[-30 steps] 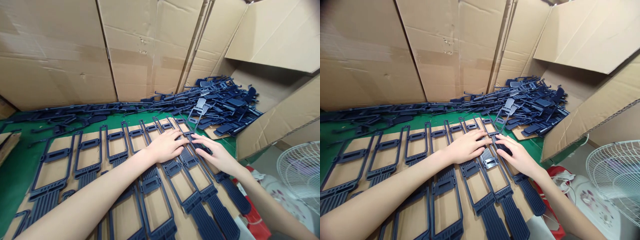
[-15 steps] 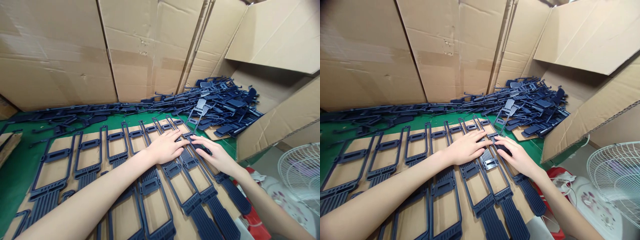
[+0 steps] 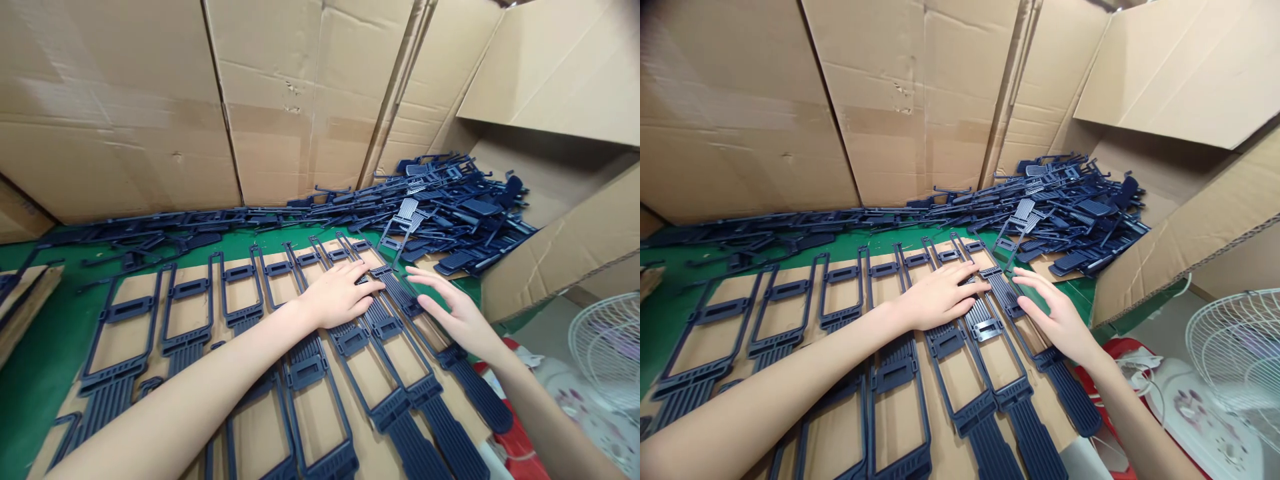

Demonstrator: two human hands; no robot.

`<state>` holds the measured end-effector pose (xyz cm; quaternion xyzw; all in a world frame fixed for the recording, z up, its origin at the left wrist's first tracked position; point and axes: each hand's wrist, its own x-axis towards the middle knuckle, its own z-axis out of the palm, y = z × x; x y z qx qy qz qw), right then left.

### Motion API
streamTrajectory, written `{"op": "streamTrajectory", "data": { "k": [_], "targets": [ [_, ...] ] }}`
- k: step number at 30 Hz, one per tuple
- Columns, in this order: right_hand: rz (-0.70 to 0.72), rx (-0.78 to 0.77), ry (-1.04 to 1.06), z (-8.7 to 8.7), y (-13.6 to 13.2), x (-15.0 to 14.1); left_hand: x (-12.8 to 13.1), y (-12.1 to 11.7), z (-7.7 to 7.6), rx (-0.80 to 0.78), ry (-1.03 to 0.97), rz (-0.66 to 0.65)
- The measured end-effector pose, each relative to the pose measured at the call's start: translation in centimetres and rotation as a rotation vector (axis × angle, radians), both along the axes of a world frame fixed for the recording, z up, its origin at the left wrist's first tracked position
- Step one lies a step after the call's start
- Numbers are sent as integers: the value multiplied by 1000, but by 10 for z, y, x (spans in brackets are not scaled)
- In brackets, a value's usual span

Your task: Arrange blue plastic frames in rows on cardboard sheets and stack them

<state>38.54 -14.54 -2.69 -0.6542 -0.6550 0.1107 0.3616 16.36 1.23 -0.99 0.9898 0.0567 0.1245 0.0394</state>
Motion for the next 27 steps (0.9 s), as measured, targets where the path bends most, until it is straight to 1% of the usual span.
{"op": "streamTrajectory", "data": {
  "k": [4,7,15,20,24,27],
  "targets": [
    [-66,-93,175,-10,-18,5,0,0,-1,-6,-9,-9],
    [-76,-145,233,-13,-27,1,0,2,-2,-6,-20,-14],
    [-68,-72,261,-19,-25,-15,0,2,0,-32,-22,-27],
    [-76,-102,212,-19,-27,-19,-2,3,4,-42,-23,-27],
    [-56,-135,150,-20,-28,-24,-4,2,9,-21,17,-30],
    [-47,-124,133,-21,-29,-30,-4,1,13,-2,53,-30]
  ]
}}
